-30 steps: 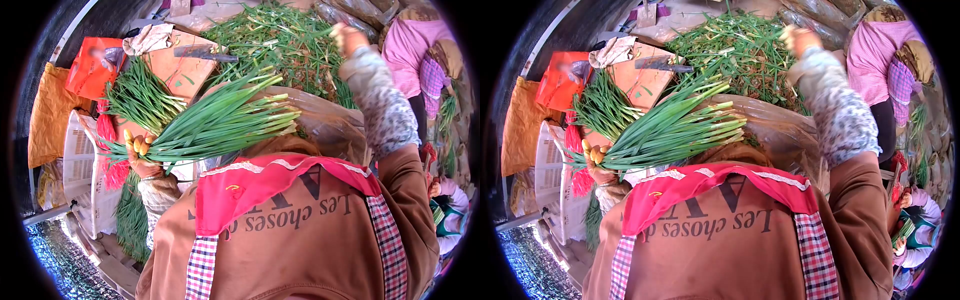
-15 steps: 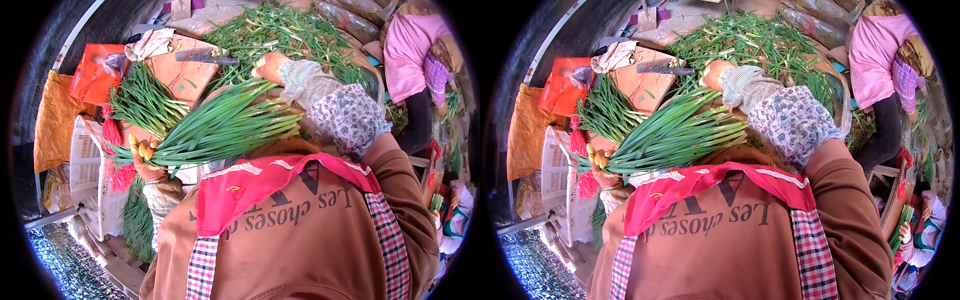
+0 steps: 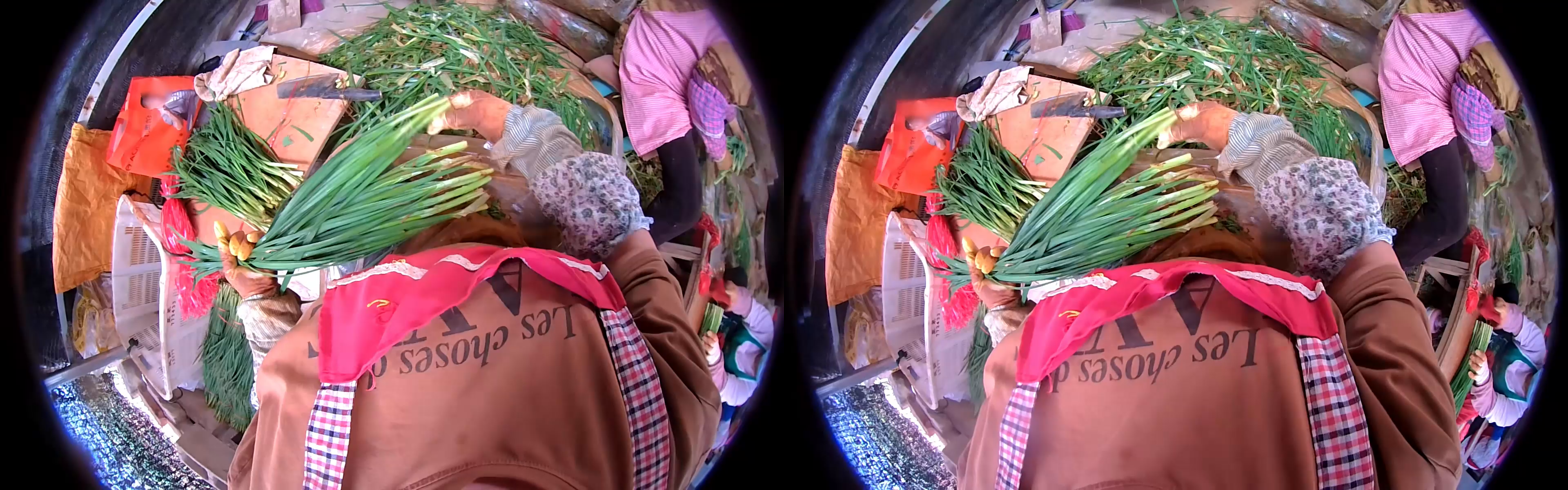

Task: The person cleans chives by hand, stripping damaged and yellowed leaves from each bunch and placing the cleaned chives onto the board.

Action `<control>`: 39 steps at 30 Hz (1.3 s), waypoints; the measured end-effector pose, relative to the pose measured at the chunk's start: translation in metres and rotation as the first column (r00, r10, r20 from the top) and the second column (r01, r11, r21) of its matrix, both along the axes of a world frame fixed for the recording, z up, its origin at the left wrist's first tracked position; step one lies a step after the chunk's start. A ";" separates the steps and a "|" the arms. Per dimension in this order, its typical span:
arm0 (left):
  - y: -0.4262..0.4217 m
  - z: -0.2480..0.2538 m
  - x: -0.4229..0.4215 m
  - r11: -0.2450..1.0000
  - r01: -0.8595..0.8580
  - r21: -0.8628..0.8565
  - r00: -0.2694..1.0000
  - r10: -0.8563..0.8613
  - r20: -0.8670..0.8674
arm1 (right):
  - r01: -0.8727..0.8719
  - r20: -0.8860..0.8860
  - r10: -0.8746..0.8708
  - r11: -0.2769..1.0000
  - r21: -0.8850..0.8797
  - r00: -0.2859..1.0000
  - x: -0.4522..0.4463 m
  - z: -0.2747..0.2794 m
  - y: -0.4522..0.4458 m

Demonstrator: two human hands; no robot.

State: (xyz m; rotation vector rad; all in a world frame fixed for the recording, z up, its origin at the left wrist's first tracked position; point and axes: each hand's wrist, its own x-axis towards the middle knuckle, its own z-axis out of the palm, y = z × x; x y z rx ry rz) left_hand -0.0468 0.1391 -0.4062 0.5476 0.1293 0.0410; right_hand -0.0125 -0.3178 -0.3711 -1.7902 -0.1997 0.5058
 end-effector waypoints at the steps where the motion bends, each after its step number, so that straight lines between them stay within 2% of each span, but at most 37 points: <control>1: 0.002 0.001 -0.001 0.999 0.043 0.016 0.998 -0.044 0.054 | 0.014 -0.115 0.003 0.989 0.146 0.993 0.001 -0.001 0.003; 3: 0.001 0.002 -0.003 0.990 0.129 0.050 0.979 -0.135 0.153 | 0.092 -0.337 0.057 0.907 0.411 0.940 0.002 -0.003 0.006; 4: -0.001 0.004 -0.006 0.995 0.083 0.061 0.990 -0.089 0.110 | 0.058 -0.246 0.083 0.855 0.515 0.966 0.000 -0.009 0.014; 5: -0.003 0.006 -0.007 0.996 0.059 0.062 0.993 -0.065 0.096 | -0.375 0.390 0.337 0.927 0.024 0.857 0.009 -0.017 0.008; 7: -0.007 0.009 -0.008 0.998 0.015 0.065 0.998 -0.020 0.068 | -0.318 0.101 0.339 0.931 -0.178 0.935 -0.013 0.036 0.029; 8: -0.004 0.005 -0.007 0.996 0.041 0.080 0.995 -0.048 0.090 | -0.347 0.050 0.367 0.909 -0.231 0.929 -0.015 0.043 0.033; 11: 0.000 0.001 -0.004 0.997 0.057 0.056 0.995 -0.062 0.078 | -0.398 -0.030 0.423 0.823 -0.406 0.906 -0.012 0.052 0.039; 12: -0.009 0.011 -0.008 0.995 0.037 0.096 0.994 -0.047 0.104 | -0.398 -0.060 0.410 0.825 -0.401 0.910 -0.013 0.061 0.042; 15: -0.004 0.006 -0.004 0.995 0.091 0.047 0.989 -0.096 0.115 | -0.405 -0.044 0.440 0.777 -0.482 0.897 -0.013 0.077 0.045; 16: -0.009 0.010 -0.007 0.992 0.064 0.108 0.986 -0.079 0.147 | -0.332 0.033 0.399 0.804 -0.494 0.917 -0.013 0.076 0.042; 19: -0.014 0.010 -0.006 0.993 0.116 -0.003 0.985 -0.114 0.129 | -0.270 0.083 0.348 0.840 -0.471 0.934 -0.013 0.079 0.031; 20: -0.017 0.011 -0.007 0.995 0.100 0.009 0.987 -0.101 0.124 | -0.242 0.118 0.345 0.825 -0.510 0.931 -0.011 0.082 0.025; 21: -0.018 0.011 -0.007 0.997 0.073 0.031 0.992 -0.076 0.105 | -0.185 -0.069 0.173 0.859 -0.478 0.983 -0.009 0.083 0.019; 23: -0.018 0.010 -0.006 0.997 0.022 0.076 0.997 -0.028 0.072 | -0.026 -0.042 0.005 0.843 -0.537 0.999 -0.005 0.091 0.001; 24: -0.016 0.009 -0.006 0.996 0.080 0.030 0.991 -0.082 0.109 | 0.101 0.090 -0.057 0.778 -0.620 0.994 0.002 0.091 -0.013; 25: -0.017 0.011 -0.007 0.998 0.020 0.059 0.998 -0.023 0.052 | 0.231 0.225 -0.102 0.697 -0.679 0.969 0.013 0.090 -0.031; 27: -0.019 0.013 -0.010 0.996 0.001 0.085 0.999 -0.004 0.033 | 0.502 0.503 -0.168 0.558 -0.661 0.848 0.035 0.095 -0.064; 28: -0.019 0.013 -0.011 0.997 0.016 0.076 0.998 -0.021 0.056 | 0.565 0.545 -0.248 0.615 -0.550 0.801 0.032 0.095 -0.065; 31: -0.021 0.015 -0.012 0.997 0.020 0.071 0.996 -0.026 0.081 | 0.641 0.769 0.101 0.490 -0.591 0.631 0.002 0.089 -0.022; 32: -0.026 0.020 -0.013 0.997 -0.007 0.080 0.998 0.002 0.057 | 0.509 0.722 0.167 0.604 -0.613 0.671 -0.009 0.084 -0.009; 33: -0.028 0.023 -0.015 0.995 -0.036 0.090 0.999 0.033 0.030 | 0.372 0.628 0.239 0.632 -0.680 0.741 -0.024 0.087 0.012; 34: -0.017 0.011 -0.011 0.995 0.034 0.094 0.995 -0.042 0.090 | 0.225 0.522 0.308 0.650 -0.726 0.795 -0.039 0.091 0.034; 35: -0.012 0.005 -0.009 0.996 0.057 0.066 0.995 -0.062 0.080 | 0.084 0.356 0.360 0.592 -0.802 0.863 -0.052 0.101 0.056; 37: -0.018 0.010 -0.010 0.997 0.017 0.074 0.999 -0.019 0.029 | 0.070 0.307 0.433 0.483 -0.873 0.847 -0.051 0.071 0.068; 39: -0.021 0.015 -0.010 0.996 0.009 0.085 0.999 -0.013 0.050 | 0.123 0.416 0.390 0.592 -0.797 0.821 -0.050 0.059 0.068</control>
